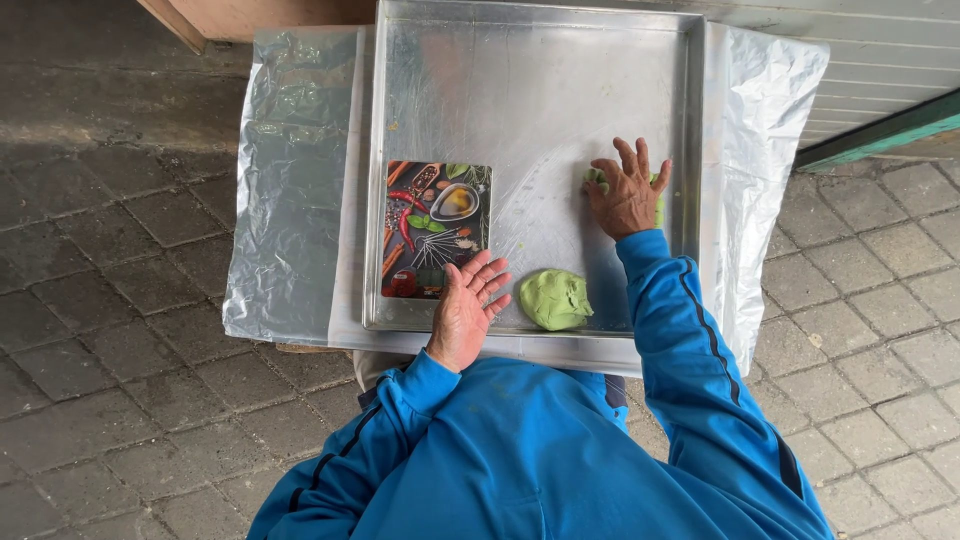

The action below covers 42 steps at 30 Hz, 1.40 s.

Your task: Pinching small pieces of green dough, rolling them into balls, and arranging them in a grid on a metal tray.

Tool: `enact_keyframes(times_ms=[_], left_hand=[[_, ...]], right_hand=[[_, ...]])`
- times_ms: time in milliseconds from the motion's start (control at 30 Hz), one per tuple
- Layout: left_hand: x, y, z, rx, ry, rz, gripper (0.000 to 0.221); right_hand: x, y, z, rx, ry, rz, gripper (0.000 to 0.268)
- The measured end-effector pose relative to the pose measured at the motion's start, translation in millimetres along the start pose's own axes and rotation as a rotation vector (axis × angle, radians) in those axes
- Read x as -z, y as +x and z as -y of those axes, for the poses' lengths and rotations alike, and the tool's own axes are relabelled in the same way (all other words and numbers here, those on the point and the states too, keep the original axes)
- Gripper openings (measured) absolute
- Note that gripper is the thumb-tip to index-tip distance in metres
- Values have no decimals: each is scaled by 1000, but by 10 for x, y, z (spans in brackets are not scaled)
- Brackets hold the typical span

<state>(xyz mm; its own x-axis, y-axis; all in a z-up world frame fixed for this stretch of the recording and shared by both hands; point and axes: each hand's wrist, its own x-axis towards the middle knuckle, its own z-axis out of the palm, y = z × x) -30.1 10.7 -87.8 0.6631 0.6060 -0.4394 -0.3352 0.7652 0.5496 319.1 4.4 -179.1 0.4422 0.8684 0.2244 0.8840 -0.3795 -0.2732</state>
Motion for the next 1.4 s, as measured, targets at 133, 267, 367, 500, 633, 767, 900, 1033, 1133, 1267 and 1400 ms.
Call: enact_keyframes(times_ms=[133, 267, 367, 500, 633, 767, 900, 1033, 1133, 1267, 1400], left_hand=[[-16, 1, -13, 0, -4, -2, 82], [-49, -14, -14, 5, -14, -2, 82], [-29, -7, 7, -2, -10, 2, 82], [1, 38, 70, -3, -2, 12, 82], [-55, 10, 104, -86, 340, 78, 74], [-107, 65, 125, -237, 968, 354, 51], [-31, 315, 442, -384, 1334, 504, 44], [-72, 448, 604, -448, 1658, 595, 48], [-266, 408, 493, -469, 1862, 617, 50], [-452, 353, 387, -529, 2005, 625, 46], [-405, 441, 556, -524, 2055, 572, 38]], right_hand=[[15, -41, 31, 1, -41, -29, 22], [9, -70, 39, -11, -68, -57, 15], [73, -114, 92, -26, -44, -92, 20], [149, -168, 118, -27, -76, -108, 25], [438, -356, 199, -27, 130, -153, 23], [473, -979, 177, -141, 277, 111, 14], [892, -1471, 445, -145, 440, 395, 16], [967, -1685, 663, -136, 422, 481, 52], [821, -1752, 656, -152, 388, 350, 46], [543, -1832, 503, -129, 319, 248, 22], [649, -1912, 542, -191, 361, 230, 19]])
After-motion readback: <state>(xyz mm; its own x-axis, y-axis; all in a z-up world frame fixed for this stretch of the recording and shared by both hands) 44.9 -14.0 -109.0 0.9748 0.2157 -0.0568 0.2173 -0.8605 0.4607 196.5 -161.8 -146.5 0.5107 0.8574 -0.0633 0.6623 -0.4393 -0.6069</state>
